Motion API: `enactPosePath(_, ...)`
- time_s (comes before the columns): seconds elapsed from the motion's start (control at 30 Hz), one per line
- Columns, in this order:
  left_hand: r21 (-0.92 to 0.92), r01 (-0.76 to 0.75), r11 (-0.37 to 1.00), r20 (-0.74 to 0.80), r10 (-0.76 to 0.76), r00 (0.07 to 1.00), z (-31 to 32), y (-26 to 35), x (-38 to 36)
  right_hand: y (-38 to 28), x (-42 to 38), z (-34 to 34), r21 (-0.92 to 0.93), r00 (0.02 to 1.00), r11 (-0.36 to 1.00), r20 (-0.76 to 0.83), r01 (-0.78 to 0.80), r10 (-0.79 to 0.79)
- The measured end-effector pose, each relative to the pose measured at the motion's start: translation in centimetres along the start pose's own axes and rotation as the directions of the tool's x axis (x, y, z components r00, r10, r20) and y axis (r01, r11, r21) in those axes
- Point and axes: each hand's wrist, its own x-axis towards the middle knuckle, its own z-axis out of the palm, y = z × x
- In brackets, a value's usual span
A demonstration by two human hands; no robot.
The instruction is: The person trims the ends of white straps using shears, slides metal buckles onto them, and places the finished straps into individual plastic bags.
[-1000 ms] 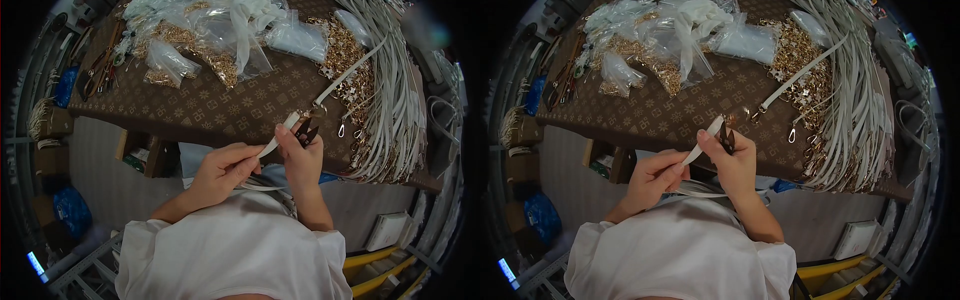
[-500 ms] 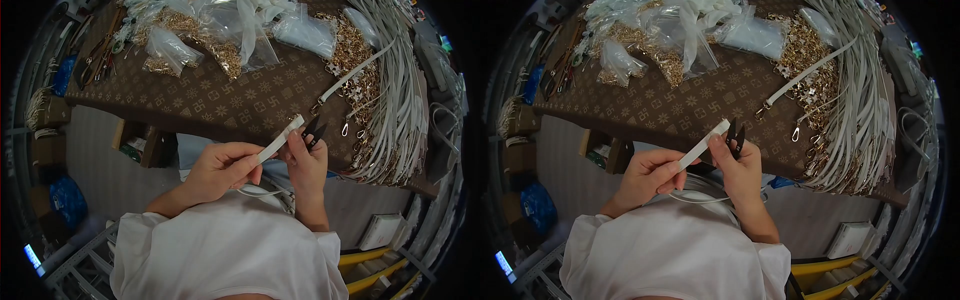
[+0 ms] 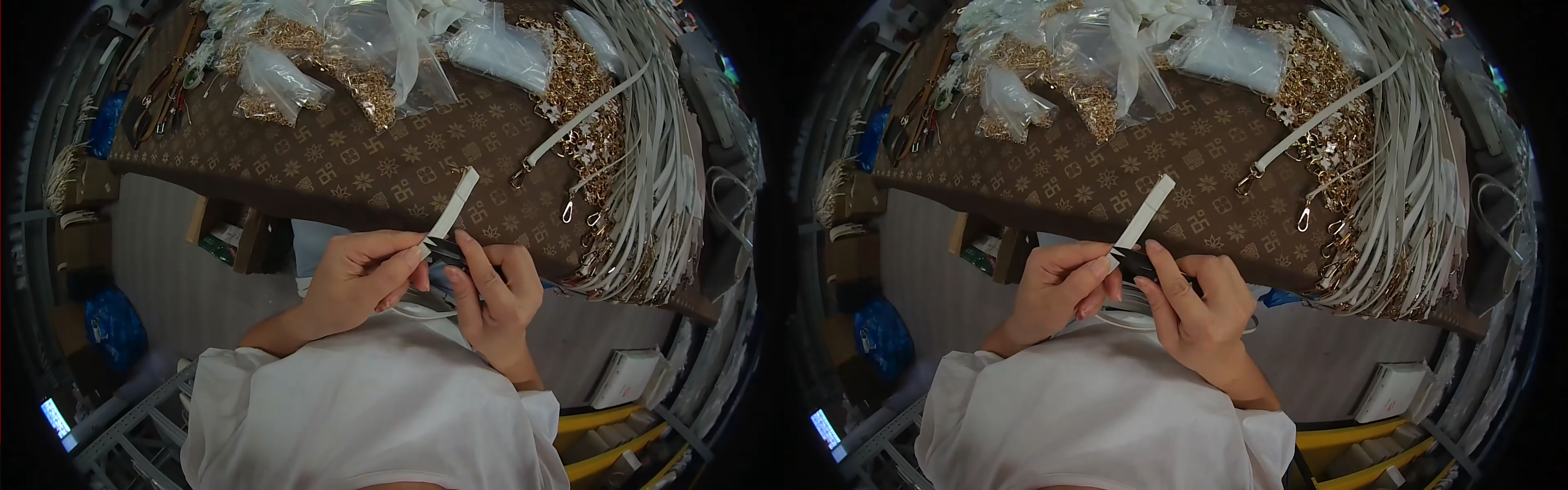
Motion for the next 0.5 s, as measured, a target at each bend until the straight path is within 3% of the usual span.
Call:
enactPosePath(0.17,0.060,-0.031,0.998,-0.021,0.032,0.999,0.41,0.15,0.00,-0.09,-0.02,-0.11,-0.093,0.999,0.995,0.015,0.041,-0.040)
enactPosePath(0.5,0.090,-0.032,0.995,-0.018,0.034,0.999,0.69,-0.06,0.06,-0.05,-0.23,-0.45,-0.095,1.000,0.995,0.015,0.028,-0.026)
